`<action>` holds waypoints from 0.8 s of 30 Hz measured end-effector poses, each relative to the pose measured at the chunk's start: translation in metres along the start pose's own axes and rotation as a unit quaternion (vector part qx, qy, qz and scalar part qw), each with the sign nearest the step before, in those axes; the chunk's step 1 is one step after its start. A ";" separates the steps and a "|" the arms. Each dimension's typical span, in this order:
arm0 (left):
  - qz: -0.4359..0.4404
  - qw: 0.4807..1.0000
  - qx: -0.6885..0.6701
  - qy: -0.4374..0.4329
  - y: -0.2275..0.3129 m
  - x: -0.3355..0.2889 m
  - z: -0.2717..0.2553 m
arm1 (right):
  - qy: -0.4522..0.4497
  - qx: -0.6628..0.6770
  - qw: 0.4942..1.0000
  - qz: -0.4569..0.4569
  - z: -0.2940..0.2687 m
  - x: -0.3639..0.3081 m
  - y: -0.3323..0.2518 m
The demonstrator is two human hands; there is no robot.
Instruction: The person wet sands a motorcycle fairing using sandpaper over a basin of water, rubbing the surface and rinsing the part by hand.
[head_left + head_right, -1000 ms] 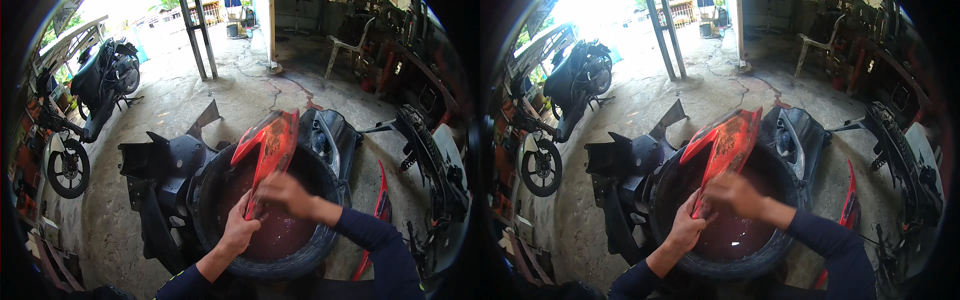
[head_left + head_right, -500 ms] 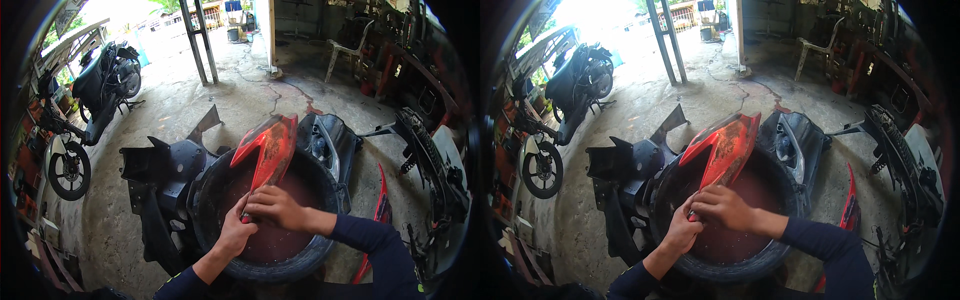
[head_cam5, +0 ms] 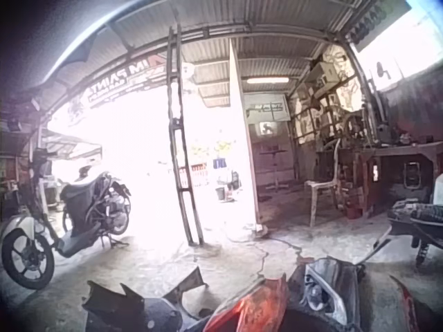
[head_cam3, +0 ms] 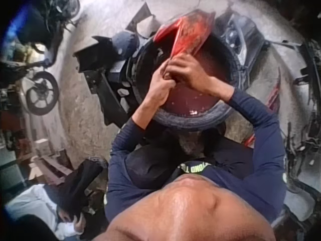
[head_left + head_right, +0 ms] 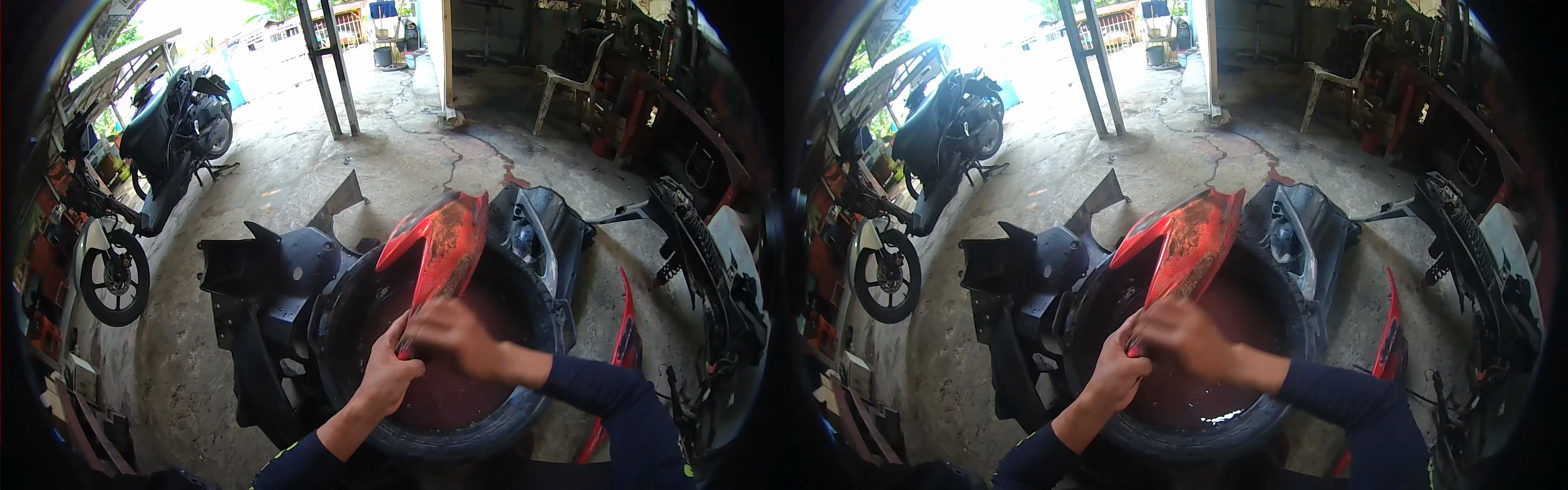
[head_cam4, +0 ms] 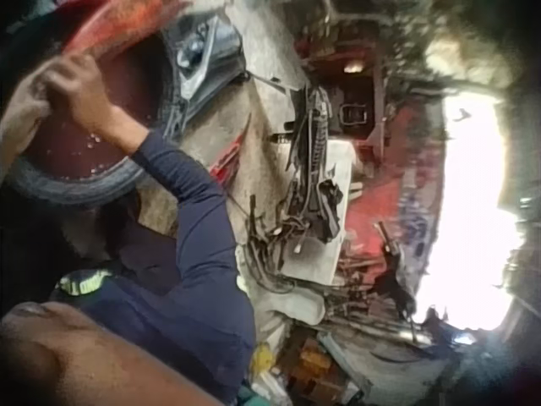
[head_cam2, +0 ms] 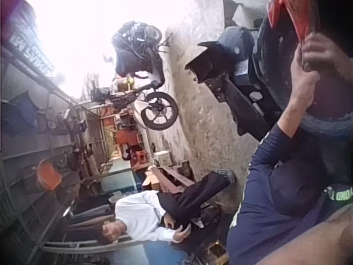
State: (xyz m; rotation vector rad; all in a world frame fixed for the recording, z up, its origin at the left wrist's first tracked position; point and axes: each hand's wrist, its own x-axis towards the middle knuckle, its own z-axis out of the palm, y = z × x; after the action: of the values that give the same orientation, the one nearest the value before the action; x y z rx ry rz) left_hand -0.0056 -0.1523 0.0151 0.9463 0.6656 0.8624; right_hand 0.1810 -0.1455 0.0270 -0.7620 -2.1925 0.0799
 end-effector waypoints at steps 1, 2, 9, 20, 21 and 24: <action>-0.001 1.000 -0.003 -0.004 -0.001 0.002 0.003 | -0.014 0.035 0.999 -0.035 0.011 -0.001 -0.010; 0.015 1.000 0.006 -0.010 -0.002 0.003 0.008 | -0.017 0.019 0.999 -0.028 0.000 -0.002 -0.002; 0.016 0.999 0.027 0.009 -0.006 0.001 0.005 | -0.019 0.023 0.999 -0.019 0.009 -0.002 -0.011; 0.005 0.999 0.029 0.024 0.008 -0.006 0.016 | -0.032 -0.092 0.992 0.080 -0.018 -0.014 0.037; 0.000 1.000 -0.007 0.024 0.011 -0.004 0.022 | -0.011 -0.086 0.990 0.110 -0.017 -0.019 0.048; 0.015 0.998 0.055 0.013 0.004 0.000 0.009 | -0.003 -0.052 0.999 0.015 -0.005 -0.001 -0.012</action>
State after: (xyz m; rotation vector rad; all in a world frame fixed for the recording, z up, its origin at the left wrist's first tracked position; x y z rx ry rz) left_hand 0.0003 -0.1546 0.0231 1.0467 0.7281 0.8720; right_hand 0.1791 -0.1564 0.0333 -0.8526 -2.2045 -0.0175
